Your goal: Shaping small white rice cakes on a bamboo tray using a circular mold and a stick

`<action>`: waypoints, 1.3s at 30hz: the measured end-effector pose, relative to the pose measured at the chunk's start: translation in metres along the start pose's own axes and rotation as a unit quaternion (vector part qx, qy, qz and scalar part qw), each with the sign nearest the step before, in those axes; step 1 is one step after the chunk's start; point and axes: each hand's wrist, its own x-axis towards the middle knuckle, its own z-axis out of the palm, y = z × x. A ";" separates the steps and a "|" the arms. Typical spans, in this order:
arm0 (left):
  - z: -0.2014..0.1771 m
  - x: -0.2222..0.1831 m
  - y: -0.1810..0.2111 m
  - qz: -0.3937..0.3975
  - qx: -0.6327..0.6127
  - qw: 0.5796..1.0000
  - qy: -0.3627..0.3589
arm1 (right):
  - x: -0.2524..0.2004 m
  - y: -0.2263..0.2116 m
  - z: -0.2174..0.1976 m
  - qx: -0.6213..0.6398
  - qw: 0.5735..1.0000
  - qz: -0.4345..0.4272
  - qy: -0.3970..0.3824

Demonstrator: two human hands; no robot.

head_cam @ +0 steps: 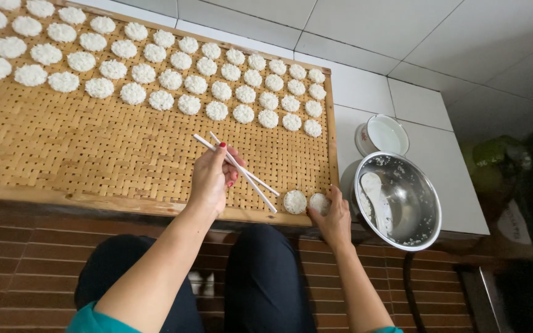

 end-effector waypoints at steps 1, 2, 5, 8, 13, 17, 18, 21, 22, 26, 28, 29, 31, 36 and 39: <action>0.001 -0.001 0.000 0.000 0.000 1.000 0.002 | -0.001 -0.001 -0.001 0.000 1.000 -0.001 -0.002; 0.002 -0.001 0.001 0.003 -0.001 1.000 0.004 | -0.002 -0.003 -0.003 -0.001 1.000 0.005 -0.002; 0.003 -0.002 0.002 0.008 -0.003 1.000 0.005 | -0.004 -0.009 -0.009 0.003 1.000 0.004 0.003; 0.002 0.000 0.000 0.009 -0.002 1.000 0.003 | -0.005 -0.005 -0.006 0.006 1.000 -0.012 0.016; -0.001 0.003 -0.004 0.002 -0.007 1.000 -0.007 | -0.004 -0.002 -0.004 0.029 0.999 -0.020 0.040; 0.003 0.000 0.000 0.006 -0.005 1.000 0.002 | -0.001 0.000 -0.005 0.021 0.999 -0.011 0.038; 0.003 0.000 0.000 0.006 -0.006 1.000 0.004 | -0.001 0.001 -0.005 0.017 0.999 -0.003 0.034; 0.003 0.001 0.000 0.001 -0.003 1.000 0.006 | 0.002 -0.003 -0.011 0.038 0.998 0.045 0.017; 0.004 0.000 0.001 0.003 -0.003 1.000 0.007 | 0.002 -0.007 -0.016 0.039 0.998 0.044 0.016; 0.003 0.002 0.004 0.004 0.002 1.000 0.009 | 0.006 -0.032 -0.034 0.034 0.994 -0.038 0.095; 0.000 0.005 0.005 0.006 0.004 1.000 0.010 | 0.011 -0.050 -0.033 0.045 0.993 -0.051 0.095; -0.001 0.006 0.005 0.002 -0.001 1.000 0.014 | 0.014 -0.059 -0.028 0.085 0.992 -0.060 0.073; -0.001 0.003 0.009 0.000 -0.007 1.000 0.019 | 0.015 -0.078 -0.014 0.125 0.988 -0.071 0.052; 0.000 0.001 0.020 0.020 -0.016 0.999 0.028 | 0.023 -0.098 0.045 0.053 0.968 -0.245 0.007; -0.001 0.001 0.024 0.018 -0.019 0.999 0.030 | 0.019 -0.103 0.050 0.026 0.973 -0.228 0.010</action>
